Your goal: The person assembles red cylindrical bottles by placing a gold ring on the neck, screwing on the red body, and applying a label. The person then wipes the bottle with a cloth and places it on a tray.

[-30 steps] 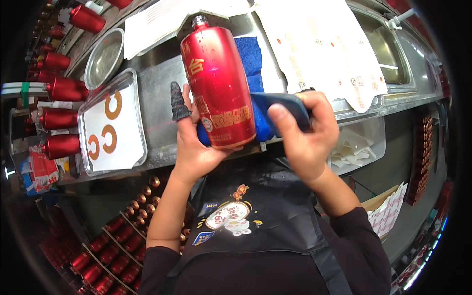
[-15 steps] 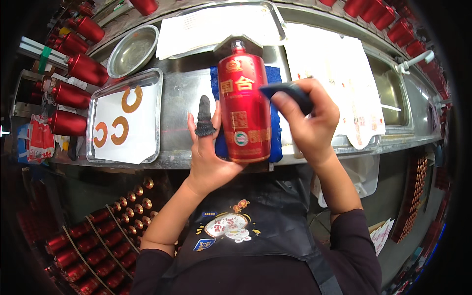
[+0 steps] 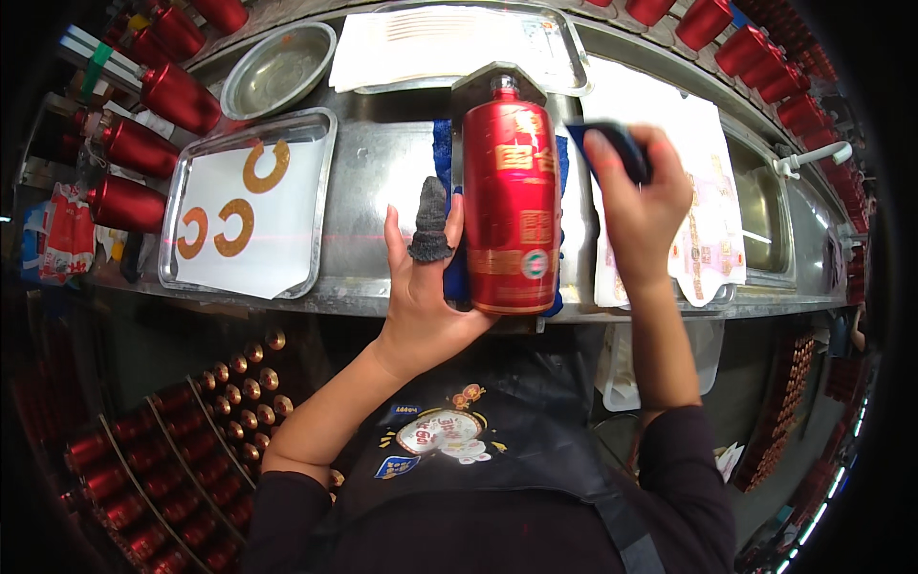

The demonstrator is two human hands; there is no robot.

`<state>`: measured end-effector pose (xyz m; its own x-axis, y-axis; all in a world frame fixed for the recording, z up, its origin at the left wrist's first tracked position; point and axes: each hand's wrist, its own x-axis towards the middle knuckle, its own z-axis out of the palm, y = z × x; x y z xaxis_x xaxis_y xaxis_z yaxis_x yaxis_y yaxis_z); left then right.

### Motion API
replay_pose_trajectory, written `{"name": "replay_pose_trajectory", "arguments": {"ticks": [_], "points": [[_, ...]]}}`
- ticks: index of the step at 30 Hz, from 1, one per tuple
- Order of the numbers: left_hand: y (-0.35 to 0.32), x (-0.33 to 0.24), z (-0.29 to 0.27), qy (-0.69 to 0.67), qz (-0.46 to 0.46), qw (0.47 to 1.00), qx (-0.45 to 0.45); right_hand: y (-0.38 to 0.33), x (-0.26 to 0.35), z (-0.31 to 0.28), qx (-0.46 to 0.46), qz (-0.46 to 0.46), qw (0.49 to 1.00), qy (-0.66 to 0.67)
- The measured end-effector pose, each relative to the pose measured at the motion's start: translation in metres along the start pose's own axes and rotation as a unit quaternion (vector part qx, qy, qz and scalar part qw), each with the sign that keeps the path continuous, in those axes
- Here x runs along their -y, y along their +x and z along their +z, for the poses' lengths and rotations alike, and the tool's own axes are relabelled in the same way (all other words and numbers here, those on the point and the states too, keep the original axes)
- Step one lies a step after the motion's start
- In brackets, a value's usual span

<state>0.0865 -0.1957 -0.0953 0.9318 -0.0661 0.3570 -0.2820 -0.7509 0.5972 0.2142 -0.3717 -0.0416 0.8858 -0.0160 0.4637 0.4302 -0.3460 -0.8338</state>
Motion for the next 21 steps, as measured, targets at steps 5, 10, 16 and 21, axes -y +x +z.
{"name": "replay_pose_trajectory", "arguments": {"ticks": [5,10,16,21], "points": [[0.001,-0.004,0.001,0.016,0.045,0.997,-0.06,-0.099,0.0,0.0,-0.022,-0.203,0.977,-0.068],[0.001,0.004,0.005,0.014,0.097,0.991,-0.093,-0.13,-0.003,-0.013,0.12,-0.231,0.965,-0.037],[-0.011,-0.015,0.008,0.024,0.049,0.997,-0.051,-0.1,0.005,-0.03,-0.006,0.044,0.999,0.026],[-0.018,-0.006,0.019,0.059,-0.014,0.989,-0.134,-0.098,-0.008,-0.021,-0.026,-0.031,0.999,-0.013]]}}
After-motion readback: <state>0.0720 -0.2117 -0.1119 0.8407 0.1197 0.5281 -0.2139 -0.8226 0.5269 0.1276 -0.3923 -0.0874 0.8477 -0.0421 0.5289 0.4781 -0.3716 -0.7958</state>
